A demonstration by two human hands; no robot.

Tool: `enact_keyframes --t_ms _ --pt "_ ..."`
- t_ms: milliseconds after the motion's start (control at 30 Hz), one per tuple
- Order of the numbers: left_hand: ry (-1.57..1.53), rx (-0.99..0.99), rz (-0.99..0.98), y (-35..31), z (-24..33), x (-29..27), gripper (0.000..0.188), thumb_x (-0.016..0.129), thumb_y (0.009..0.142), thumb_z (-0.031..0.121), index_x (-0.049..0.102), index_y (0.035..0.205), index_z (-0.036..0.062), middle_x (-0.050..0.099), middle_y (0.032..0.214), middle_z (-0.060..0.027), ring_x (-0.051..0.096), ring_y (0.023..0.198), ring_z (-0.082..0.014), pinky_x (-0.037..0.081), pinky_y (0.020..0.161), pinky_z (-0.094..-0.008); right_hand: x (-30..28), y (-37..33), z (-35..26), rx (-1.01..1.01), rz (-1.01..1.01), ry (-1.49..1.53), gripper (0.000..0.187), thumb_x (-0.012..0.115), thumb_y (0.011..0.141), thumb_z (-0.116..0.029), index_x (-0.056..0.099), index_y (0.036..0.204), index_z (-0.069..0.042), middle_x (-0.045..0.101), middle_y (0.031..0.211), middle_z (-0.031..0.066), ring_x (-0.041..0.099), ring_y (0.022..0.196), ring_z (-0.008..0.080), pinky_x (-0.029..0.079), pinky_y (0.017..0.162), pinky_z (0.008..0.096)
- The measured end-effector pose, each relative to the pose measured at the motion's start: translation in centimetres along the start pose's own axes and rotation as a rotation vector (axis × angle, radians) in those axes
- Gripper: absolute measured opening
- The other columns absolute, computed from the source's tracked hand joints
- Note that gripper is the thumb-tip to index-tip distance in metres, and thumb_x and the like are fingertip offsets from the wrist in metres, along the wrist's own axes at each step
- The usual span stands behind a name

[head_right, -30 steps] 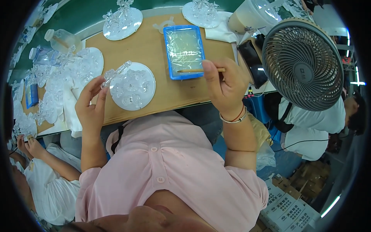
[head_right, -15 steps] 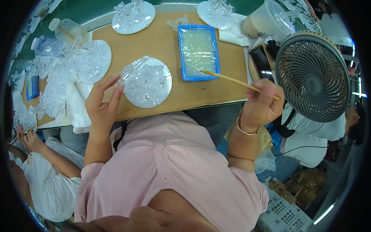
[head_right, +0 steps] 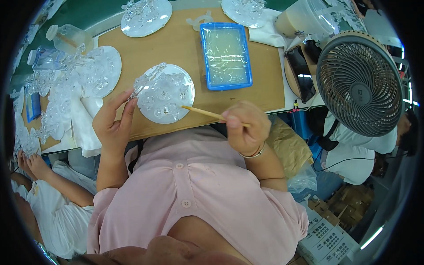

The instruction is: Applying adhesive to clear plastic bases and attaching decorative components on an assembly line.

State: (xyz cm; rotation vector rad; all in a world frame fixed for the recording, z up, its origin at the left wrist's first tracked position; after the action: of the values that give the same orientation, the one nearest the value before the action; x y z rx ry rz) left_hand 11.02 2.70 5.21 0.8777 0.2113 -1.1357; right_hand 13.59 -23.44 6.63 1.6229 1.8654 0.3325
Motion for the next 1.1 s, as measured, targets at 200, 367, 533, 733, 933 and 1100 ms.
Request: enact_keyframes --t_ms 200,367,533,733,933,1100 --pt "0.055 -0.001 -0.031 -0.1 0.0 0.1 0.025 0.076 0.073 0.005 0.069 0.096 0.01 0.069 0.085 -0.0053 0.063 0.067 -0.0189 0.047 0.057 -0.0282 4.5 0.5 -2.5 -0.319 -0.356 -0.251 0.015 0.058 0.091 -0.016 0.056 0.09 -0.002 0.06 0.07 0.0098 0.056 0.055 0.0245 0.043 0.05 0.0326" --pt "0.055 0.083 0.002 0.0 0.4 0.0 0.024 0.076 0.072 0.004 0.068 0.095 0.0079 0.068 0.082 -0.0049 0.062 0.065 -0.019 0.047 0.056 -0.0291 5.4 1.0 -3.7 -0.43 -0.394 -0.341 0.014 0.06 0.089 -0.016 0.056 0.091 -0.002 0.061 0.072 0.0097 0.057 0.057 0.0248 0.044 0.05 0.0326" --pt "0.062 0.137 0.015 0.1 0.6 0.1 0.024 0.076 0.071 0.003 0.068 0.093 0.0059 0.067 0.081 -0.0055 0.061 0.065 -0.0189 0.047 0.055 -0.0296 5.6 2.0 -3.8 -0.354 -0.455 -0.253 0.014 0.059 0.09 -0.016 0.055 0.089 -0.002 0.06 0.07 0.0096 0.055 0.053 0.0246 0.044 0.05 0.0319" --pt "0.045 0.138 0.02 -0.2 0.7 -0.2 0.022 0.075 0.071 0.002 0.067 0.092 0.0059 0.067 0.082 -0.0054 0.061 0.064 -0.0189 0.047 0.055 -0.0299 5.1 2.9 -0.9 -0.037 -0.349 -0.087 0.023 0.053 0.095 -0.02 0.055 0.085 0.001 0.061 0.068 0.0105 0.06 0.056 0.0165 0.047 0.051 0.0269" --pt "-0.001 0.142 -0.002 0.1 0.6 -0.1 0.021 0.072 0.072 0.003 0.066 0.092 0.006 0.069 0.089 -0.0052 0.062 0.065 -0.0193 0.049 0.056 -0.0297 7.0 3.7 -1.5 -0.081 -0.381 -0.137 0.021 0.052 0.095 -0.017 0.056 0.084 0.001 0.062 0.068 0.0101 0.06 0.055 0.0154 0.048 0.052 0.0256" --pt "0.024 0.146 -0.046 -0.2 0.6 -0.3 0.022 0.067 0.073 0.004 0.065 0.095 0.0052 0.069 0.094 -0.0058 0.063 0.069 -0.0199 0.05 0.059 -0.0301 8.9 4.3 -3.5 -0.212 -0.543 -0.225 0.012 0.06 0.089 -0.012 0.056 0.082 -0.002 0.063 0.07 0.0079 0.058 0.053 0.0186 0.044 0.049 0.0265"
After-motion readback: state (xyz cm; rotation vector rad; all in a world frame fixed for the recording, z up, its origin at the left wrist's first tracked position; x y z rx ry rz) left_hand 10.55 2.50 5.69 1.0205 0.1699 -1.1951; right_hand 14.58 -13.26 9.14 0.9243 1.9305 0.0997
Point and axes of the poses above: each hand's wrist, its own y-axis towards the middle knuckle, its own x-axis out of the palm, z = x × y, the point moved 8 cm from there along y, towards the middle knuckle
